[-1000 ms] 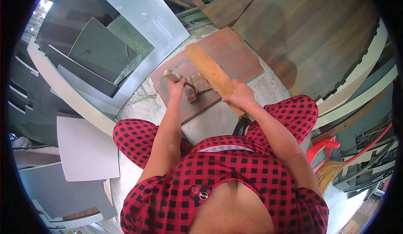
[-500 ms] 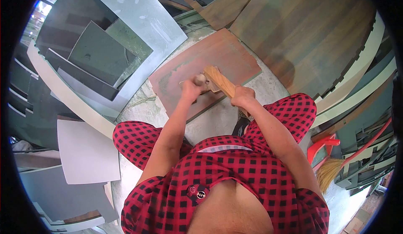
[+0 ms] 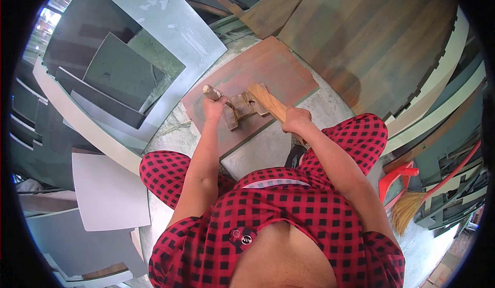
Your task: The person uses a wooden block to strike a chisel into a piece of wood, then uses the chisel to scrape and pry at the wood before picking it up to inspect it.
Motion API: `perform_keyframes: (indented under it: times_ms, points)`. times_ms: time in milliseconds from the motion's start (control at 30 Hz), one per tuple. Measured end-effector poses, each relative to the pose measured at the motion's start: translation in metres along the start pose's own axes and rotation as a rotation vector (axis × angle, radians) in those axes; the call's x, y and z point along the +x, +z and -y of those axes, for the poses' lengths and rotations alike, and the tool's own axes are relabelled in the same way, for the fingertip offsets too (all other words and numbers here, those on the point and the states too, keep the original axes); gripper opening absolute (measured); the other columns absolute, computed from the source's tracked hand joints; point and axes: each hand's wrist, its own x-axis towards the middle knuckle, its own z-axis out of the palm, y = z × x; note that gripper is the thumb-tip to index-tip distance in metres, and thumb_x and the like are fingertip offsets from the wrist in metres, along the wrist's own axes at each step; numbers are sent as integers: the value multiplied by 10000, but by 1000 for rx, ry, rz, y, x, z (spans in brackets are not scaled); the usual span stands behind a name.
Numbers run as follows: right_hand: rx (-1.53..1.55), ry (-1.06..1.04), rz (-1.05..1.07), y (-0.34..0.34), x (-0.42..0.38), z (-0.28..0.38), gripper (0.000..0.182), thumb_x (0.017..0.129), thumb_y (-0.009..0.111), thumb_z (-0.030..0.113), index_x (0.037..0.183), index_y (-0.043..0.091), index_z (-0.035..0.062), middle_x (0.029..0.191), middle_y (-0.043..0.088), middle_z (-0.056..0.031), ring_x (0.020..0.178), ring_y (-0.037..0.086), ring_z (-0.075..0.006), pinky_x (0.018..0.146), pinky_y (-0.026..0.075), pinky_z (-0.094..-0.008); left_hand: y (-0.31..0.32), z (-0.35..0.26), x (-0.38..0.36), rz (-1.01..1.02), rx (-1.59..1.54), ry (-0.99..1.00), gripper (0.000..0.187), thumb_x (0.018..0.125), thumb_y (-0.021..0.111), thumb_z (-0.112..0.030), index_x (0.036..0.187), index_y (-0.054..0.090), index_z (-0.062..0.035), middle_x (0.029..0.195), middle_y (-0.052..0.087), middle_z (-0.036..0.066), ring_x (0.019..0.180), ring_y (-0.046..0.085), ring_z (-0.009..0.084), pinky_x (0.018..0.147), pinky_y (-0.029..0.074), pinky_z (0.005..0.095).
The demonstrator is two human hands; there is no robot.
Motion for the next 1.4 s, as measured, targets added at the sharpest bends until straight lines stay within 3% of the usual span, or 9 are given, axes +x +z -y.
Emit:
perform_keyframes:
  times_ms: [67, 300, 367, 467, 633, 900, 1100, 1267, 1400]
  points:
    - [-18, -10, 66, -4, -3, 2, 617, 644, 698, 218, 1167, 476, -23, 1056, 645, -150, 973, 642, -271, 797, 505, -395, 1, 5, -2, -10, -8, -25, 133, 661, 693, -47, 765, 614, -23, 706, 616, 36, 632, 581, 132, 589, 460, 289]
    - [54, -64, 30, -24, -17, 1, 688, 598, 731, 251, 1192, 470, 22, 969, 662, -169, 933, 646, -288, 787, 505, -392, 6, -1, -4, -28, 30, -67, 136, 649, 698, -102, 712, 618, -11, 672, 627, 54, 634, 597, 159, 617, 472, 322]
    - [284, -225, -251, -23, -26, 4, 561, 553, 761, 276, 998, 529, 25, 870, 641, -212, 856, 624, -370, 763, 482, -431, 7, -5, -5, -21, 72, -53, 129, 673, 696, -88, 742, 618, -11, 685, 620, 40, 624, 583, 142, 600, 466, 309]
    - [478, -365, -438, -35, -43, 19, 522, 563, 741, 294, 950, 489, 50, 835, 622, -225, 839, 600, -406, 752, 467, -448, 9, -11, -8, -19, 103, -52, 129, 702, 693, -72, 792, 628, -5, 723, 632, 41, 643, 586, 136, 606, 468, 303]
    - [440, -404, -387, -24, -35, 20, 524, 593, 732, 342, 950, 471, 61, 804, 613, -213, 816, 590, -414, 729, 457, -462, 15, -7, -7, -50, 50, -71, 220, 632, 709, -83, 815, 619, 1, 765, 642, 74, 733, 613, 192, 684, 478, 346]
    - [539, -477, -484, -40, -58, 27, 498, 591, 714, 286, 967, 481, 58, 799, 614, -209, 814, 595, -408, 710, 463, -468, 11, -7, -5, 13, 24, -79, 223, 685, 682, -63, 896, 644, -1, 855, 683, 101, 818, 644, 204, 732, 489, 335]
    - [307, -423, -356, -29, -42, 24, 495, 599, 705, 299, 947, 452, 54, 810, 622, -213, 788, 600, -411, 707, 466, -471, 16, -10, -6, -39, 68, -5, 219, 727, 673, -76, 931, 651, 0, 910, 695, 110, 842, 655, 197, 750, 490, 330]
    - [574, -450, -443, -45, -62, 28, 490, 595, 708, 286, 972, 489, 64, 811, 612, -214, 814, 591, -407, 725, 460, -463, 13, -6, -8, 17, 75, -61, 219, 734, 678, -85, 936, 649, -5, 930, 694, 119, 866, 659, 204, 762, 491, 322]
    - [502, -392, -386, -35, -51, 27, 487, 574, 724, 282, 950, 512, 58, 814, 616, -213, 828, 595, -397, 730, 463, -456, 15, -22, -11, -21, 129, -58, 220, 724, 685, -89, 921, 640, -1, 887, 692, 107, 825, 656, 204, 750, 491, 321]
